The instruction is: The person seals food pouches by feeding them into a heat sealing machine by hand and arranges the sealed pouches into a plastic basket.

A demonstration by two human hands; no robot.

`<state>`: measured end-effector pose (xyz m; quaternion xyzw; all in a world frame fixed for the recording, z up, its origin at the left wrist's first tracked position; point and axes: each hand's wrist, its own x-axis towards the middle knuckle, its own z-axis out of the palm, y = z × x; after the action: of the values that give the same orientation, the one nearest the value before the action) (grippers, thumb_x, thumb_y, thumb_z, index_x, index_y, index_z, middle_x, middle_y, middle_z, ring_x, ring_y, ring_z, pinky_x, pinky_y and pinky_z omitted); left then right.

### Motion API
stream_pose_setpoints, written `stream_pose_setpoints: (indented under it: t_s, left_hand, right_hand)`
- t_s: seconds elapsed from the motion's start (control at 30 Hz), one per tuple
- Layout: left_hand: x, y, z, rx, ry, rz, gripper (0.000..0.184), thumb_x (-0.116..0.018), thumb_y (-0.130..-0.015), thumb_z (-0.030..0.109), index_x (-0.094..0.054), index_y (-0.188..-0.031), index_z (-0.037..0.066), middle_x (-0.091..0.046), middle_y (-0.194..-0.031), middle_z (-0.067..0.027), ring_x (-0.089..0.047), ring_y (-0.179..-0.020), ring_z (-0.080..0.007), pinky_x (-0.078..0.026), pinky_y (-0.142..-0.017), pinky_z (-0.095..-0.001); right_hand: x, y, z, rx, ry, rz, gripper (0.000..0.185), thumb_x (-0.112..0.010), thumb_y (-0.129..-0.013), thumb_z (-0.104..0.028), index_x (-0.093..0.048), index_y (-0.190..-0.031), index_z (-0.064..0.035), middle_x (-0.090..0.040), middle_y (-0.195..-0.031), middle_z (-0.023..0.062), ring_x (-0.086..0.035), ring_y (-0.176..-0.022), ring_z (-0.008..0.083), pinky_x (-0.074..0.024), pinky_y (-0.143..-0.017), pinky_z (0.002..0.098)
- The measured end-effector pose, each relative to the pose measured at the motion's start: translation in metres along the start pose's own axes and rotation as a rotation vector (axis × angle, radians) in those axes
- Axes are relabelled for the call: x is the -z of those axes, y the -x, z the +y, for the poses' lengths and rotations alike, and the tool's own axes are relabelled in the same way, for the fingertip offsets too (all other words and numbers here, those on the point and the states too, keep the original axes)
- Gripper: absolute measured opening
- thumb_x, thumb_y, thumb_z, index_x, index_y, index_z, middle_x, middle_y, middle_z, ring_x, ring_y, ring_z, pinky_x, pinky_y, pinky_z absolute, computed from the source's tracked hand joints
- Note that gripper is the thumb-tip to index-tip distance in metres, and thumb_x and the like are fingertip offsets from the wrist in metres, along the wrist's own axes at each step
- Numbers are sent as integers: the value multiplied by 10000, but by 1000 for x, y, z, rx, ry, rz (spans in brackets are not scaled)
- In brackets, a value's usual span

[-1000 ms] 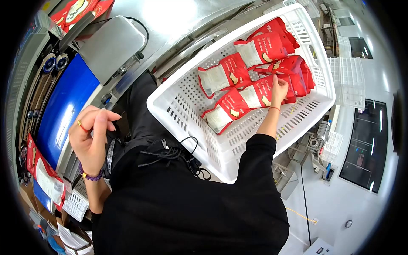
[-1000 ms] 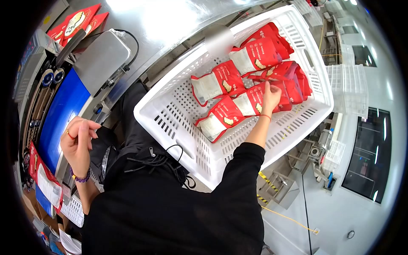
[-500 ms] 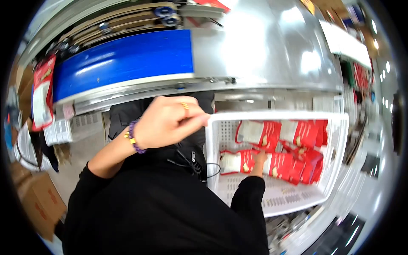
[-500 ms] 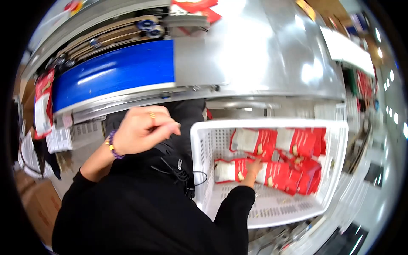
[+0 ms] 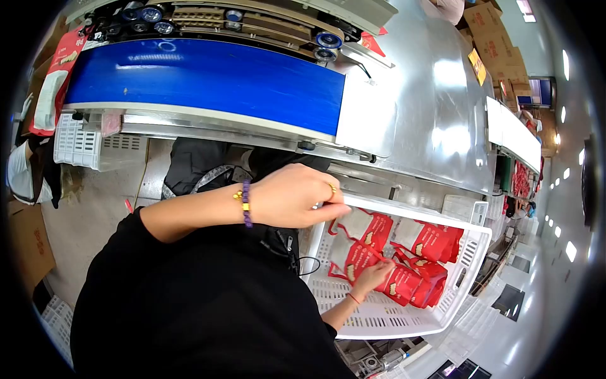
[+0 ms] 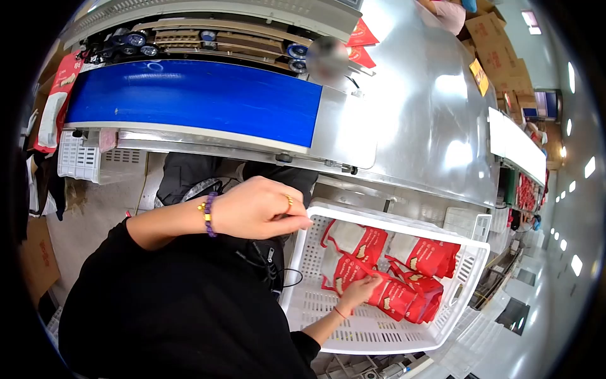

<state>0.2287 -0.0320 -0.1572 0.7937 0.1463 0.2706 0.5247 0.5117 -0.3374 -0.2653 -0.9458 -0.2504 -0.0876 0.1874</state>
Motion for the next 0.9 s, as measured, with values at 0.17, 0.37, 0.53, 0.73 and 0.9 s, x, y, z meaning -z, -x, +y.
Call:
stream_pose_setpoints:
  t_s: [0.17, 0.37, 0.53, 0.73, 0.9]
  left_hand:
    - [-4, -5, 14, -212, 29, -36, 300, -668, -876, 267, -643, -1114, 86, -593, -958, -75, -569, -910, -264, -468, -835, -359]
    - [-13, 0, 33, -366, 237, -11, 585, -739, -817, 270, -496, -1302, 52, -509, -1310, -177, -509, -1206, -320, -383, -1037, -419]
    - [16, 17, 20, -288, 246, 176, 390, -741, -770, 110, -639, -1144, 70, -690, -1069, -109, -673, -962, -299, -549, -816, -349]
    - [43, 42, 7, 10, 310, 206, 390, -804, -764, 151, -653, -1099, 21, -703, -1010, -121, -689, -876, -219, -532, -779, -304]
    - [34, 24, 15, -3, 609, 190, 270, -779, -782, 178, -689, -992, 33, -690, -933, -101, -672, -804, -228, -516, -736, -313]
  right_hand:
    - [123, -36, -140, 647, -150, 23, 136, -536, -905, -18, -647, -979, 6, -671, -876, 134, -650, -690, 267, -495, -603, 332]
    - [177, -25, -276, 1197, -230, 49, 239, -541, -683, 79, -679, -866, 10, -594, -636, 106, -558, -492, 233, -417, -459, 298]
    - [156, -9, -340, 1366, -289, 181, 194, -635, -636, 66, -685, -809, -8, -566, -603, 77, -535, -483, 208, -386, -445, 269]
    - [123, -36, -303, 886, -902, 98, 885, -776, -785, -447, -358, -1380, 57, -453, -1343, 192, -515, -1179, 274, -486, -918, 399]
    - [62, -16, -240, 267, -1285, -760, 681, -781, -767, -97, -430, -1340, 14, -609, -1156, 129, -602, -1033, 208, -491, -897, 351]
